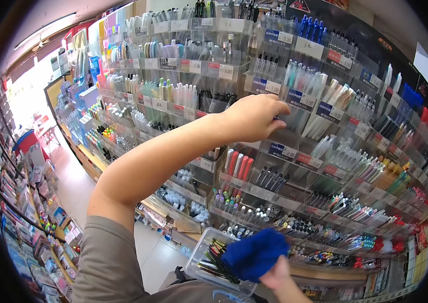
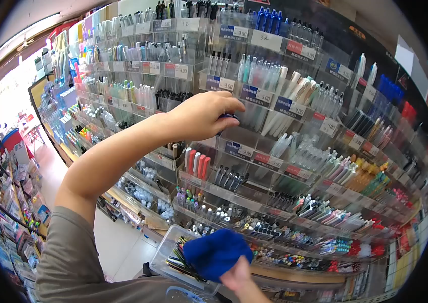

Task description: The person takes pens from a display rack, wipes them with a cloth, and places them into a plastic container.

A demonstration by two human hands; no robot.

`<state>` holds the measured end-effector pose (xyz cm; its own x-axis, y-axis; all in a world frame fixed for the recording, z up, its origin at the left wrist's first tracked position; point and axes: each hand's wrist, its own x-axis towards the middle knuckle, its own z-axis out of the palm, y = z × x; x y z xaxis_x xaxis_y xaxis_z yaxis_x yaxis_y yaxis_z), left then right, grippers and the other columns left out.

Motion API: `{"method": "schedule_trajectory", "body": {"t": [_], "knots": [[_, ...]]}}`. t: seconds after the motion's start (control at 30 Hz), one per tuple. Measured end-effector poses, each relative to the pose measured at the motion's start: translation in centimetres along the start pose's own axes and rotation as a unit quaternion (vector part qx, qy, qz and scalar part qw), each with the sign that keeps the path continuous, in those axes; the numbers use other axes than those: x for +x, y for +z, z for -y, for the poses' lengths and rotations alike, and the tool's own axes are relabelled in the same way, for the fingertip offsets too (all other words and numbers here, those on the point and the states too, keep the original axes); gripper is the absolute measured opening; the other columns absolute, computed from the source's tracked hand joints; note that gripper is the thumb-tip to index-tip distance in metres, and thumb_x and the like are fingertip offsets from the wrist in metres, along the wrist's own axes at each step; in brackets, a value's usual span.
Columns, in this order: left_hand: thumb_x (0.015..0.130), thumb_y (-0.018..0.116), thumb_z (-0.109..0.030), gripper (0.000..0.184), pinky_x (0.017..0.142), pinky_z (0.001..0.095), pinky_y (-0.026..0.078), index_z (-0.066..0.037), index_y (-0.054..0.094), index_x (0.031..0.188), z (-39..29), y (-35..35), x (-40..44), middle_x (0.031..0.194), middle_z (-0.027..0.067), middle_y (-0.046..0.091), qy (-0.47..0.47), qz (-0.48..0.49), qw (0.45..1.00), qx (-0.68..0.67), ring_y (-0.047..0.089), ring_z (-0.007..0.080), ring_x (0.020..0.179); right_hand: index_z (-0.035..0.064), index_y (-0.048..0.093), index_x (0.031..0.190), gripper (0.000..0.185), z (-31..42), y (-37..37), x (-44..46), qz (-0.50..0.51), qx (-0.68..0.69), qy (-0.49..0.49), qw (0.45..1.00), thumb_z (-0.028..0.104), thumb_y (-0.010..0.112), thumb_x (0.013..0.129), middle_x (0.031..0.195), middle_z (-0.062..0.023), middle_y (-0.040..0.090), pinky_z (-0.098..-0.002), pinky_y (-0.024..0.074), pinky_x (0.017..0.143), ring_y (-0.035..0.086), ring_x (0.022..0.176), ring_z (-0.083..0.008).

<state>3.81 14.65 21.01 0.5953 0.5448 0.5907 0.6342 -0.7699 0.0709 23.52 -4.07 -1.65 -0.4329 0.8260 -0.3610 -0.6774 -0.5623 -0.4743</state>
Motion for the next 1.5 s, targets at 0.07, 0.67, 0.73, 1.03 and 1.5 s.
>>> {"method": "schedule_trajectory", "body": {"t": [0.07,0.67,0.73,1.03,1.5], "knots": [[0.084,0.055,-0.017,0.023,0.077,0.0389,0.046,0.001,0.058,0.098,0.2,-0.2,0.6,0.092,0.0169,0.060,-0.030,0.069,0.997,-0.016,0.057,0.0341,0.087,-0.0001,0.045,0.118,0.044,-1.1,-0.5,0.7,0.028,-0.015,0.036,0.999,0.031,0.043,0.088,0.118,-0.0181,0.051,-0.0464,0.0381,0.096,0.050,0.109,-0.0327],[0.077,0.055,-0.004,0.009,0.071,0.0417,0.045,0.000,0.056,0.085,2.5,-3.1,-0.8,0.082,0.0176,0.059,-0.070,0.090,0.993,0.035,0.057,0.0358,0.080,0.0019,0.048,0.116,0.049,-0.2,0.6,0.4,0.205,-0.042,0.103,0.972,0.037,0.057,0.084,0.118,-0.0162,0.052,-0.0382,0.0379,0.097,0.052,0.108,-0.0245],[0.078,0.055,-0.004,0.009,0.072,0.0413,0.045,0.000,0.057,0.086,2.9,-2.9,-1.0,0.086,0.0167,0.057,-0.034,0.101,0.989,0.103,0.057,0.0351,0.082,0.0014,0.047,0.116,0.050,-1.1,0.1,0.3,0.129,-0.043,0.122,0.983,0.037,0.058,0.083,0.118,-0.0161,0.052,-0.0392,0.0375,0.098,0.052,0.108,-0.0246],[0.070,0.058,-0.001,0.011,0.076,0.0395,0.047,0.002,0.060,0.081,0.5,-3.3,-0.1,0.091,0.0183,0.057,-0.121,0.206,0.942,0.235,0.058,0.0342,0.087,0.0024,0.044,0.119,0.043,-1.5,-2.0,0.7,0.116,0.006,0.150,0.982,0.023,0.059,0.084,0.116,-0.0131,0.053,-0.0377,0.0351,0.100,0.050,0.112,-0.0263],[0.076,0.058,-0.007,0.014,0.080,0.0370,0.044,-0.006,0.064,0.089,0.7,-1.7,0.4,0.089,0.0111,0.057,0.036,0.077,0.990,0.111,0.052,0.0301,0.091,-0.0003,0.049,0.112,0.030,-1.6,-1.2,0.4,0.252,0.094,0.192,0.944,0.015,0.053,0.086,0.104,-0.0113,0.057,-0.0334,0.0397,0.095,0.054,0.101,-0.0229]]}}
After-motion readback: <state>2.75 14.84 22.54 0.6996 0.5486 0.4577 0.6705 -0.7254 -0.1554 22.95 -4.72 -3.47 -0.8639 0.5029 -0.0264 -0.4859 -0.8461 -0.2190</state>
